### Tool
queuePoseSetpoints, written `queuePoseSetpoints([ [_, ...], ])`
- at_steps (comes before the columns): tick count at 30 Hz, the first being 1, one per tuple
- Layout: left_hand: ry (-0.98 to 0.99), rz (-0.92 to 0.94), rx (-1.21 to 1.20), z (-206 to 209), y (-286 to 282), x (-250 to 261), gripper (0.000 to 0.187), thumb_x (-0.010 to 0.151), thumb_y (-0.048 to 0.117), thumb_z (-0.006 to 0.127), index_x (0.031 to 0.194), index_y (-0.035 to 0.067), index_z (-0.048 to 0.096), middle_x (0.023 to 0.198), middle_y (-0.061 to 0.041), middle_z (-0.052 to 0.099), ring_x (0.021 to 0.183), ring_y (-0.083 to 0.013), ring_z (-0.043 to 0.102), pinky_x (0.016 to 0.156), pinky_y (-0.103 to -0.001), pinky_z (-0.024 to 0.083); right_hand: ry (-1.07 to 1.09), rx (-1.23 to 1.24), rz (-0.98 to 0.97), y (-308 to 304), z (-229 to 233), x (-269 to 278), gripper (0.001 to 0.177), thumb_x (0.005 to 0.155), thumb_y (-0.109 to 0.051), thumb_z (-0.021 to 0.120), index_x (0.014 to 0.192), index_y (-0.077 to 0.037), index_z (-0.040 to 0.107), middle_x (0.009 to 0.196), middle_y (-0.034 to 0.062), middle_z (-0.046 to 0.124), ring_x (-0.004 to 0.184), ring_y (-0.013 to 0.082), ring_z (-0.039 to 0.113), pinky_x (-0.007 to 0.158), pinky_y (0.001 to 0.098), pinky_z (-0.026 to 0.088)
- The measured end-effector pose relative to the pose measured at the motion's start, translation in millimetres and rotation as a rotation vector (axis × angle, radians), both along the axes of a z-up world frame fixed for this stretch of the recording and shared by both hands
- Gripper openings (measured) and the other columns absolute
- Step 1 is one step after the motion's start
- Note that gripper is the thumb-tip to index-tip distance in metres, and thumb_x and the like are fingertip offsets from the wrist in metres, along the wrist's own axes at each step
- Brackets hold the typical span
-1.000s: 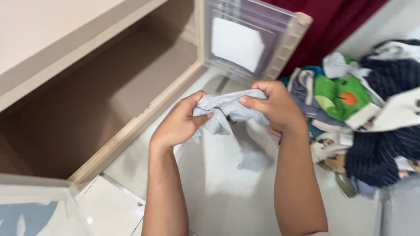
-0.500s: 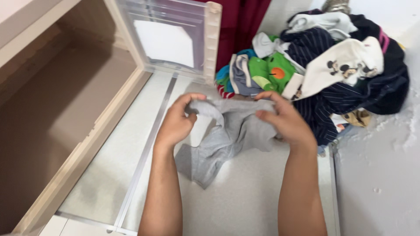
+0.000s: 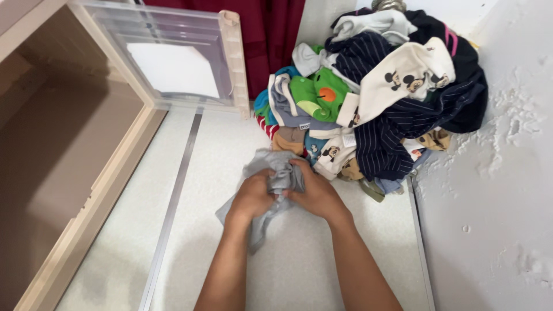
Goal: The person opens a plastic storage drawer and removes various pieces of clothing, including shirts and pants, placing them onto a pile on the floor. The person continues to empty the drawer until it is empty, then closes the drawer.
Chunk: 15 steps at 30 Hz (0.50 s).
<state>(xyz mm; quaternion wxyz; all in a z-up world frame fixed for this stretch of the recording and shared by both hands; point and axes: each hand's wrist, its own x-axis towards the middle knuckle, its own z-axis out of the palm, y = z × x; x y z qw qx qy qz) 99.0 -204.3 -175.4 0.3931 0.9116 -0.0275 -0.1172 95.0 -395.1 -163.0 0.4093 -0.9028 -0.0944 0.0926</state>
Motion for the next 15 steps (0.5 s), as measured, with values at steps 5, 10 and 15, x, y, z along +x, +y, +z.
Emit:
queuePoseSetpoints([
  [5,-0.044,-0.133,-0.249,40,4,0,0.039,0.074,0.002,0.079,0.111,0.007,0.069,0.111,-0.013,0.075,0.098,-0.0253,0.073,0.086,-0.034,0.055,-0.079,0.228,0.197,-13,16,1,0.067,0.076,-0.027,0.087,0.132,-0.005,0.058,0.127,0.0140,0.067,0.118,0.0263,0.062,0.097,0.0387,0.048],
  [10,-0.227,-0.232,-0.521,104,-14,-1,0.039,0.067,-0.005,0.081,0.103,0.006,0.071,0.104,-0.005,0.070,0.094,-0.0177,0.069,0.081,-0.031,0.056,0.052,0.350,0.027,-48,58,0,0.045,0.074,-0.014,0.090,0.112,-0.004,0.067,0.102,0.0089,0.074,0.090,0.0202,0.067,0.078,0.0356,0.054],
  [15,-0.862,0.142,-0.381,157,-69,-1,0.024,0.087,0.008,0.080,0.109,0.010,0.074,0.101,-0.008,0.069,0.094,-0.0212,0.064,0.082,-0.032,0.052,-0.370,0.599,-0.161,-95,114,3,0.032,0.080,-0.001,0.083,0.103,-0.006,0.061,0.102,-0.0003,0.068,0.092,0.0070,0.064,0.079,0.0249,0.055],
])
